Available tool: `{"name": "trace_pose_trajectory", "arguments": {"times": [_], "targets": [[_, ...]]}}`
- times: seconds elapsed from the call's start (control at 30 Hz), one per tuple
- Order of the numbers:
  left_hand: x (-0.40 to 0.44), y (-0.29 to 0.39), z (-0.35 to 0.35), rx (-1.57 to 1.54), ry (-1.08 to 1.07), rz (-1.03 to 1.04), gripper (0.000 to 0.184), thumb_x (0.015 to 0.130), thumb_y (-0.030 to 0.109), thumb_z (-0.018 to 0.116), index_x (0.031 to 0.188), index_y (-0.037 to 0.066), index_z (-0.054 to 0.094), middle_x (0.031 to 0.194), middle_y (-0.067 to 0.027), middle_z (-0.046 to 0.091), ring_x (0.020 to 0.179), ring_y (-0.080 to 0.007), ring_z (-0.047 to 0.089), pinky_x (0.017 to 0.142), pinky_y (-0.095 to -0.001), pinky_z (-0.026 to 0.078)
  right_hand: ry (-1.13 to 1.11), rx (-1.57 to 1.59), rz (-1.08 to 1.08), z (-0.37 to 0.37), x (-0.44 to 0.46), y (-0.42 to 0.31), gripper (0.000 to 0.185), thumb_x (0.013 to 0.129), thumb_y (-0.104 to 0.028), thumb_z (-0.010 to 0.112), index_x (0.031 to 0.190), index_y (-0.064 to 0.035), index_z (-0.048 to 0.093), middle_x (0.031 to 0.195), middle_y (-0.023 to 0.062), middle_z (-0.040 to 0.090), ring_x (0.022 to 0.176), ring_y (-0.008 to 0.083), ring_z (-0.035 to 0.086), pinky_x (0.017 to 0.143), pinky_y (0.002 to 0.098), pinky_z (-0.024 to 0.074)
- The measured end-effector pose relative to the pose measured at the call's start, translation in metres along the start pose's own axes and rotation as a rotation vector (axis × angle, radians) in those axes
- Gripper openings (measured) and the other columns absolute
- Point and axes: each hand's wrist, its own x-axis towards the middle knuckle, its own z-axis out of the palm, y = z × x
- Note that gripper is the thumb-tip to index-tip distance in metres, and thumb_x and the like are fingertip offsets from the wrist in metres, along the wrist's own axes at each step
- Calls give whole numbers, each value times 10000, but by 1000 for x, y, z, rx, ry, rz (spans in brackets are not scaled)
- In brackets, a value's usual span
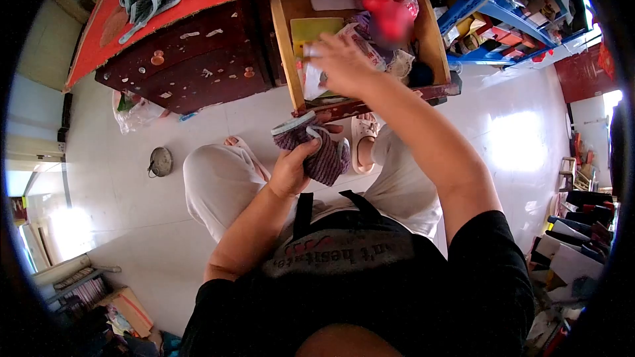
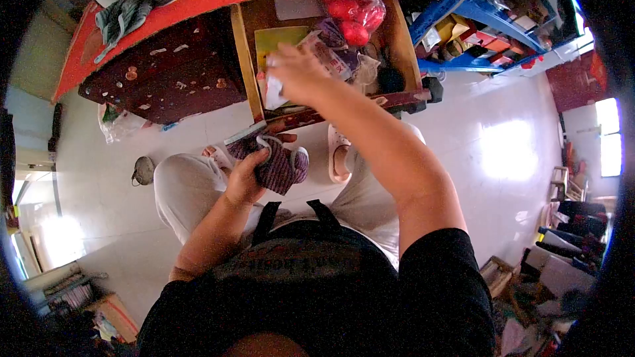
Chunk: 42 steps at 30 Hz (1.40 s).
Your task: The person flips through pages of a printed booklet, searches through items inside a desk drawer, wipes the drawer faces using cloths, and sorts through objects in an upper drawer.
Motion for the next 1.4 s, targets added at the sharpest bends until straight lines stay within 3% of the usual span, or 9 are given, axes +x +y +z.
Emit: {"name": "trace_pose_trajectory", "arguments": {"times": [0.13,0.27,0.4,0.47,0.6,0.77,1.1,1.23,1.4], "targets": [[-2,-1,2,-12,5,22,481,715,173,567,1136,-4,414,1035,-164,516,960,-227,507,824,-340,424,-186,28,-187,17,7,-11,549,658,-159,594,1182,-118,435,1276,44,343,1199,218,286,938,455,284],[-6,-7,-21,-29,-84,-72,496,708,170,573,1140,-9,407,1024,-162,528,911,-216,526,824,-318,415,7,248,-51,0,8,8,347,701,-141,554,1039,-68,530,1014,65,562,928,256,527,806,353,403],[-6,-2,-7,88,-63,-33,515,697,108,558,1171,7,382,1005,-151,537,874,-197,531,805,-294,413,343,1170,541,-24,-8,36,208,804,-152,495,962,-23,535,859,63,587,789,182,560,726,278,434],[-5,3,1,113,-35,6,556,682,46,532,1207,32,352,997,-141,537,885,-179,516,794,-272,403,556,1917,562,-21,-15,43,231,842,-205,480,981,-24,513,858,62,552,751,116,538,647,257,450],[-3,3,6,201,168,139,574,697,-2,520,1236,55,332,1017,-76,524,841,-134,492,771,-247,397,504,2289,641,-32,-46,21,215,835,-135,479,1009,-12,505,940,64,561,818,131,554,700,257,459],[-12,1,7,58,361,48,344,781,142,597,1083,51,460,975,-20,537,791,-99,496,696,-237,418,219,2423,597,-26,-73,-26,261,844,-105,460,1085,-6,467,961,72,550,827,125,551,714,245,447],[-9,11,5,242,492,289,206,784,144,598,948,26,555,878,-27,582,778,-108,534,693,-243,418,417,859,154,-42,-83,-42,455,774,-94,570,1185,1,401,1094,103,488,887,115,512,796,221,398],[-9,11,-1,349,526,342,235,785,89,570,1006,34,513,915,-71,564,814,-180,555,702,-305,466,220,1632,551,-24,-79,-37,333,795,-84,539,1103,17,463,1024,105,541,900,145,539,791,250,414],[-9,17,-12,95,477,365,212,805,118,543,996,32,509,914,-79,557,824,-202,563,712,-329,484,531,2167,794,-26,-83,-30,266,776,-164,591,981,-2,546,885,37,576,763,104,531,682,228,421]]}}
